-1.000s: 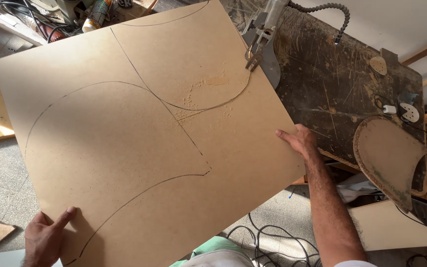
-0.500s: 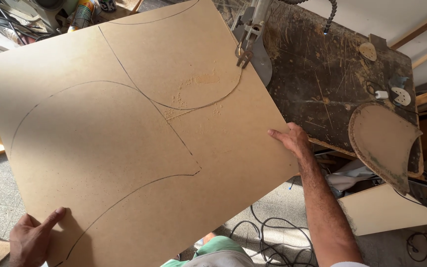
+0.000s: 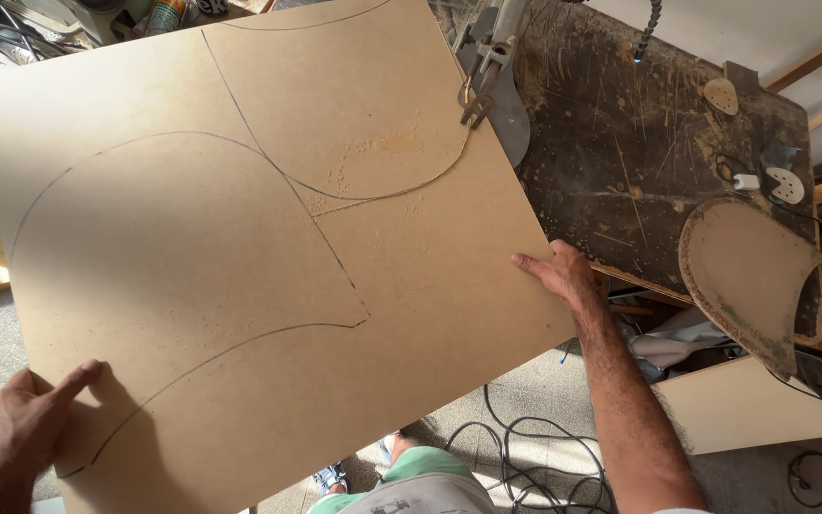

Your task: Sawing curved shapes out of a wooden board using a scroll saw

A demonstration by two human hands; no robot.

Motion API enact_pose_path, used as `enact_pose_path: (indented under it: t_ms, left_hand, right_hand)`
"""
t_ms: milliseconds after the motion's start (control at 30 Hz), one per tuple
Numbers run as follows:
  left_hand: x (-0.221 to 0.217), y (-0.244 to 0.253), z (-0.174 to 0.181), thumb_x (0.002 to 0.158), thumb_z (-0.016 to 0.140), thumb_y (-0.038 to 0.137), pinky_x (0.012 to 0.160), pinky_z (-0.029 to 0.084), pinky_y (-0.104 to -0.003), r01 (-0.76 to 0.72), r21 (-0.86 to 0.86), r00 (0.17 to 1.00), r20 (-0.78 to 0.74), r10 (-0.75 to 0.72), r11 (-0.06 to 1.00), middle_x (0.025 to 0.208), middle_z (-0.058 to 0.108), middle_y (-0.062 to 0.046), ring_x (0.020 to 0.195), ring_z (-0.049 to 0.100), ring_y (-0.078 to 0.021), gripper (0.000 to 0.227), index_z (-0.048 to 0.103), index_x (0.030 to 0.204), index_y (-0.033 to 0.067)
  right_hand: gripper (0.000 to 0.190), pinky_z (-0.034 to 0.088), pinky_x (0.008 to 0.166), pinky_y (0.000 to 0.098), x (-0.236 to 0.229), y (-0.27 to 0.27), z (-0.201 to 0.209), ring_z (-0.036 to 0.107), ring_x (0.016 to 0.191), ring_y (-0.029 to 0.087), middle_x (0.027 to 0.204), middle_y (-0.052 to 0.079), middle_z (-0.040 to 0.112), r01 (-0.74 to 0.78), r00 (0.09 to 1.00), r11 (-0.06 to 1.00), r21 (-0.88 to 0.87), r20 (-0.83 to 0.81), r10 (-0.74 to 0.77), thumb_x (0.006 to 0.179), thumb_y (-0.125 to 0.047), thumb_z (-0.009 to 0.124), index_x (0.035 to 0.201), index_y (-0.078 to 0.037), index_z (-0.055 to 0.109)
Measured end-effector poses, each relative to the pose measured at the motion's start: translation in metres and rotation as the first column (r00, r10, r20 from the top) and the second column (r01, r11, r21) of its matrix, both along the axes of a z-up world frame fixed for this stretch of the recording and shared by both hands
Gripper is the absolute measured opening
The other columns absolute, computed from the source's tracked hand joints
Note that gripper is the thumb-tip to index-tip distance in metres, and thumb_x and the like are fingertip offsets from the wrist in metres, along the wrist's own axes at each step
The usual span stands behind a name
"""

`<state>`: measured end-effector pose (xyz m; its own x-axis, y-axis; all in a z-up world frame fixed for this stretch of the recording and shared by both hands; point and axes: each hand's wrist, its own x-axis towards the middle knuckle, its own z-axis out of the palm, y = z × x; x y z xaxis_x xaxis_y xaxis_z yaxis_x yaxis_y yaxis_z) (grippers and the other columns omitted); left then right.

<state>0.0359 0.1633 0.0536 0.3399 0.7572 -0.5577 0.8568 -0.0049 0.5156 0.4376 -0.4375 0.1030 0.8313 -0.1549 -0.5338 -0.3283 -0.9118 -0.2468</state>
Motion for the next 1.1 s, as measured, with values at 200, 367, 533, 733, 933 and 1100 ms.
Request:
enact_pose_path:
  t_ms: [200,367,533,733,933,1100]
  left_hand:
    - [0.027,0.022,0.016,0.091,0.078,0.061,0.066,0.048,-0.059,0.042,0.122,0.995,-0.093,-0.031,0.992,0.100,0.063,-0.034,0.091,0.058,-0.0457,0.074,0.062,0.096,-0.0111]
    - [0.048,0.040,0.016,0.099,0.071,0.068,0.067,0.047,-0.061,0.130,0.166,0.984,-0.144,-0.107,0.977,0.094,0.066,-0.036,0.088,0.061,-0.0497,0.079,0.060,0.094,-0.0108]
    - [0.066,0.090,0.001,0.102,0.075,0.068,0.066,0.047,-0.057,0.187,0.230,0.982,-0.080,-0.173,0.955,0.089,0.067,-0.033,0.081,0.063,-0.0463,0.079,0.064,0.094,-0.0101]
    - [0.092,0.114,0.012,0.093,0.074,0.069,0.062,0.049,-0.057,0.276,0.194,0.958,-0.137,-0.252,0.941,0.092,0.068,-0.034,0.083,0.063,-0.0457,0.080,0.071,0.091,-0.0107]
    - [0.078,0.128,-0.027,0.096,0.076,0.077,0.079,0.051,-0.059,0.226,0.267,0.973,-0.114,-0.203,0.937,0.098,0.065,-0.030,0.096,0.061,-0.0447,0.086,0.069,0.087,-0.0084]
    - [0.086,0.111,0.016,0.101,0.076,0.071,0.068,0.050,-0.054,0.274,0.231,0.957,-0.163,-0.240,0.934,0.088,0.072,-0.032,0.080,0.068,-0.0468,0.082,0.072,0.097,-0.0112]
  right_hand:
    - [0.123,0.029,0.124,0.0478,-0.012,0.013,0.001,0.030,0.154,0.036,0.168,0.017,0.027,0.019,1.000,0.995,0.098,0.021,-0.021,0.069,-0.079,0.065,0.161,-0.006,0.028]
    - [0.110,0.043,0.109,0.0480,-0.030,0.019,-0.006,0.049,0.139,0.037,0.153,0.017,0.051,0.046,0.991,0.992,0.121,0.119,-0.060,0.068,-0.080,0.065,0.147,-0.006,0.048]
    - [0.065,0.050,0.078,0.0377,-0.051,0.040,0.000,0.066,0.097,0.023,0.107,0.002,0.073,0.158,0.968,0.949,0.271,0.146,-0.203,0.068,-0.067,0.078,0.100,-0.014,0.057]
    - [0.061,0.048,0.081,0.0366,-0.069,0.059,0.013,0.064,0.095,0.023,0.102,0.004,0.072,0.234,0.945,0.919,0.316,0.149,-0.292,0.071,-0.059,0.081,0.097,-0.010,0.058]
    - [0.105,0.048,0.101,0.0357,-0.069,0.052,-0.004,0.058,0.129,0.026,0.140,0.011,0.063,0.261,0.937,0.914,0.311,0.146,-0.318,0.066,-0.066,0.079,0.142,0.000,0.051]
    - [0.122,0.036,0.120,0.0431,-0.073,0.054,-0.006,0.034,0.152,0.033,0.165,0.017,0.034,0.292,0.940,0.913,0.284,0.093,-0.329,0.067,-0.071,0.075,0.159,-0.002,0.031]
